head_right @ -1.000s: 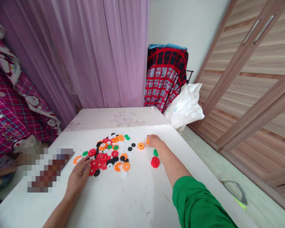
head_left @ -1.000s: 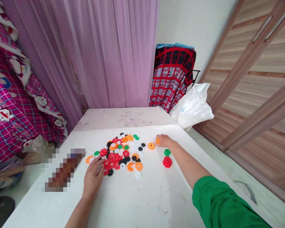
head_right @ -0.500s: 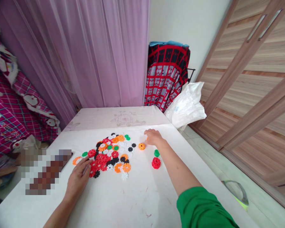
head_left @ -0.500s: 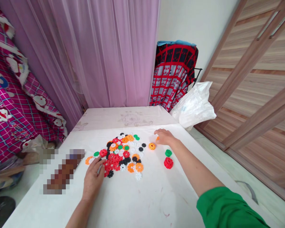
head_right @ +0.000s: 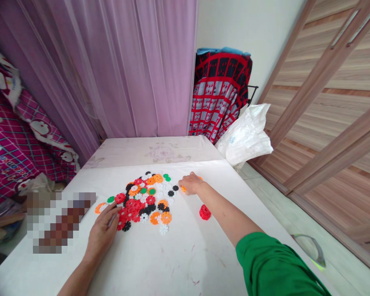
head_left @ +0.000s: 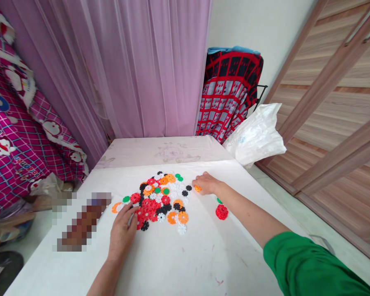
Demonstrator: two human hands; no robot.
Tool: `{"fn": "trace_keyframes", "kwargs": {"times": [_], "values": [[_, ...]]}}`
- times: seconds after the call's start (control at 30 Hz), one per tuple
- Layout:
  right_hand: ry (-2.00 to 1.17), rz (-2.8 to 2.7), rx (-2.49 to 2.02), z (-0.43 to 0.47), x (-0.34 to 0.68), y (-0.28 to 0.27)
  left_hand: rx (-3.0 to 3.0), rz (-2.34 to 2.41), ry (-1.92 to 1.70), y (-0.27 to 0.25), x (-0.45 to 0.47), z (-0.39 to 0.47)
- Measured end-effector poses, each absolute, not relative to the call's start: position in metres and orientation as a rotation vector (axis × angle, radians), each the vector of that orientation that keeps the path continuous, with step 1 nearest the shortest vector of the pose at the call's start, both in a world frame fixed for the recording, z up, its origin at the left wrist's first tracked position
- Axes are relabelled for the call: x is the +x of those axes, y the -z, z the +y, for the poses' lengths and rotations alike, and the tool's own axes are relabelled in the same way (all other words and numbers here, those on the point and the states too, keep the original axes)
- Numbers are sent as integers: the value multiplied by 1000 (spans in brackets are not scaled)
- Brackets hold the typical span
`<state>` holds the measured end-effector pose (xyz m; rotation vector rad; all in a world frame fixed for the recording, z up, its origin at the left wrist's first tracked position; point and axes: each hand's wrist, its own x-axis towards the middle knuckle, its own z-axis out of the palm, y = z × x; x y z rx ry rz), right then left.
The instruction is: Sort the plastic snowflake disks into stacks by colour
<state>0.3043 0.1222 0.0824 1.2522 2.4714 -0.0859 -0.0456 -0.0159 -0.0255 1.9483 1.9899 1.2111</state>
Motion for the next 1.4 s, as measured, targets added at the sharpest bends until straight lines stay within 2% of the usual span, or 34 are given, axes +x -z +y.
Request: {"fn": "trace_keyframes", "kwargs": {"times": [0.43,0.6,0.8,1.03,1.4], "values": [[175,2464,1421,146,299,-88,1976,1991,-1206,17,-42,-16],[235,2409,1776,134,336,-105,1954,2014,-1198,19,-43,-16],[318,2054,2088,89,381,-105,1947,2005,-1207,22,-43,-16],[373,1954,2036,66,357,-82,1945,2001,-1190,19,-45,-16],[304,2037,1963,77,339,-78,1944,2005,-1176,18,-45,-16]]}}
